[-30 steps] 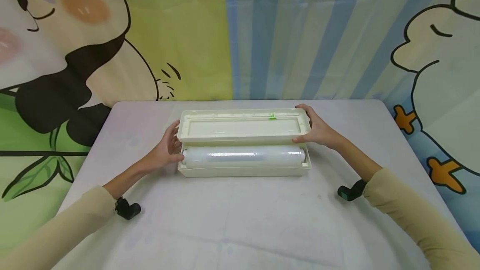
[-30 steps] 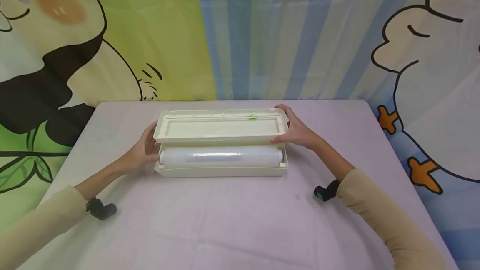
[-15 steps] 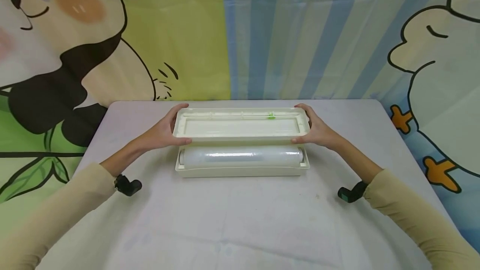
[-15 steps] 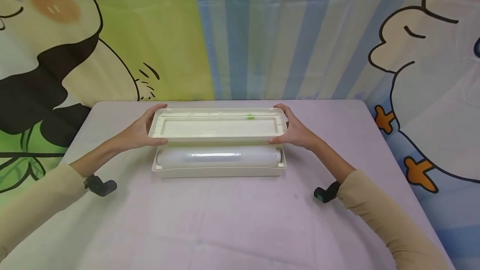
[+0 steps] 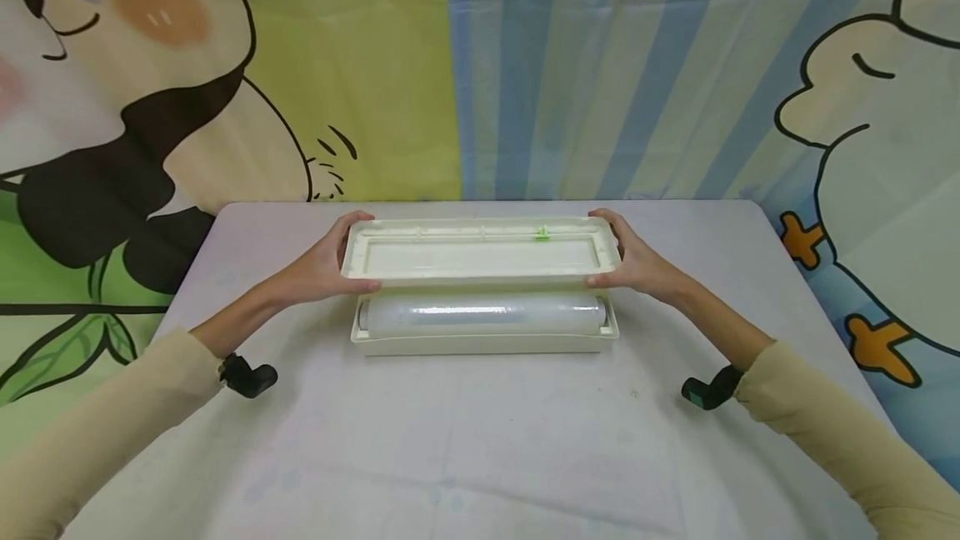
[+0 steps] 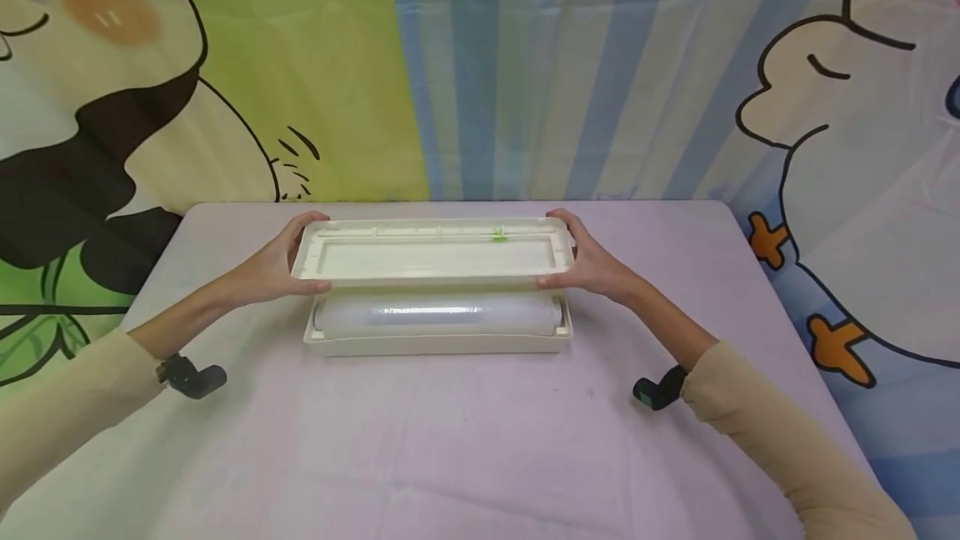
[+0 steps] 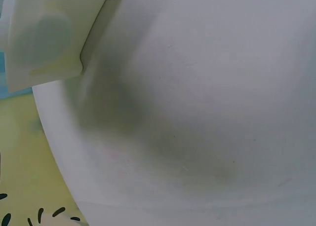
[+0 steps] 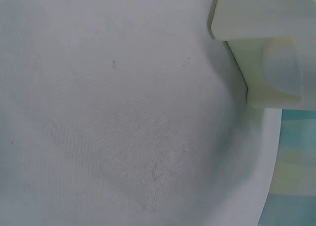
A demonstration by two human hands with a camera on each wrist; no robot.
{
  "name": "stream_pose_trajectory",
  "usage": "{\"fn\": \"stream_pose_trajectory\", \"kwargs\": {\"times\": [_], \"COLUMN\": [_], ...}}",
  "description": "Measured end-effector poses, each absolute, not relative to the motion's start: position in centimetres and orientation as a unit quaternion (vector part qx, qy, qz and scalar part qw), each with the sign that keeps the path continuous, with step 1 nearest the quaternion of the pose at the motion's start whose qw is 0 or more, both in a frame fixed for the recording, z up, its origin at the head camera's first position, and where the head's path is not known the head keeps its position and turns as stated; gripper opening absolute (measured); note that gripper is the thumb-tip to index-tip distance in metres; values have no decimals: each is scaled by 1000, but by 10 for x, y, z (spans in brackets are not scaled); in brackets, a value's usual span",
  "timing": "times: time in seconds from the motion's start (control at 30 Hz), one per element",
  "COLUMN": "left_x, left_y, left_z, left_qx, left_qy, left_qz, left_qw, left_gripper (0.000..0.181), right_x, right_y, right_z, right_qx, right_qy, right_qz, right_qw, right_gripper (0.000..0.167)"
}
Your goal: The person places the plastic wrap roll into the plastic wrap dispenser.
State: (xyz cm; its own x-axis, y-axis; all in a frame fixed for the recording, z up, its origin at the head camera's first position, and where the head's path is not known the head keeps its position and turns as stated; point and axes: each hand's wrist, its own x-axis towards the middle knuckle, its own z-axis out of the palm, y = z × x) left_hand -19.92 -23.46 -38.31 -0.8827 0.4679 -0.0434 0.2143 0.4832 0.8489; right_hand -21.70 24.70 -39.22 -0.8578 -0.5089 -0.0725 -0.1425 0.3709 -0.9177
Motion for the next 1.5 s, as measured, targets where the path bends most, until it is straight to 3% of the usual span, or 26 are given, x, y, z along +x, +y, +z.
{"fn": "stream_pose_trajectory", "kwargs": {"times": [0.13, 0.33, 0.5, 0.6, 0.87, 1.13, 1.3, 1.43, 1.5], "left_x": [-195, -193, -194, -194, -190, -194, -196, -196, -198], "left_y": [-235, -230, -226, -226, -224, -223, -220, -213, -208], "left_z": [-383, -378, -376, -375, -375, -376, -357, -346, -342], "left_qx": [203, 218, 227, 226, 224, 242, 202, 113, 61], "left_qy": [847, 840, 837, 835, 835, 842, 835, 776, 741], "left_qz": [471, 479, 483, 486, 488, 459, 467, 554, 597], "left_qw": [138, 129, 123, 124, 121, 145, 210, 278, 302], "left_gripper": [94, 94, 95, 95, 96, 100, 107, 74, 72], "right_x": [-210, -209, -212, -215, -219, -216, -214, -215, -215], "right_y": [244, 238, 235, 233, 226, 226, 228, 227, 224], "right_z": [-383, -355, -346, -346, -353, -356, -352, -348, -346], "right_qx": [-166, -33, 37, 57, 74, 96, 94, 89, 84], "right_qy": [735, 665, 665, 671, 685, 698, 709, 710, 710], "right_qz": [-612, -661, -636, -628, -629, -631, -629, -631, -631], "right_qw": [242, 346, 390, 389, 359, 324, 304, 300, 300], "right_gripper": [71, 99, 106, 102, 62, 53, 55, 56, 57]}}
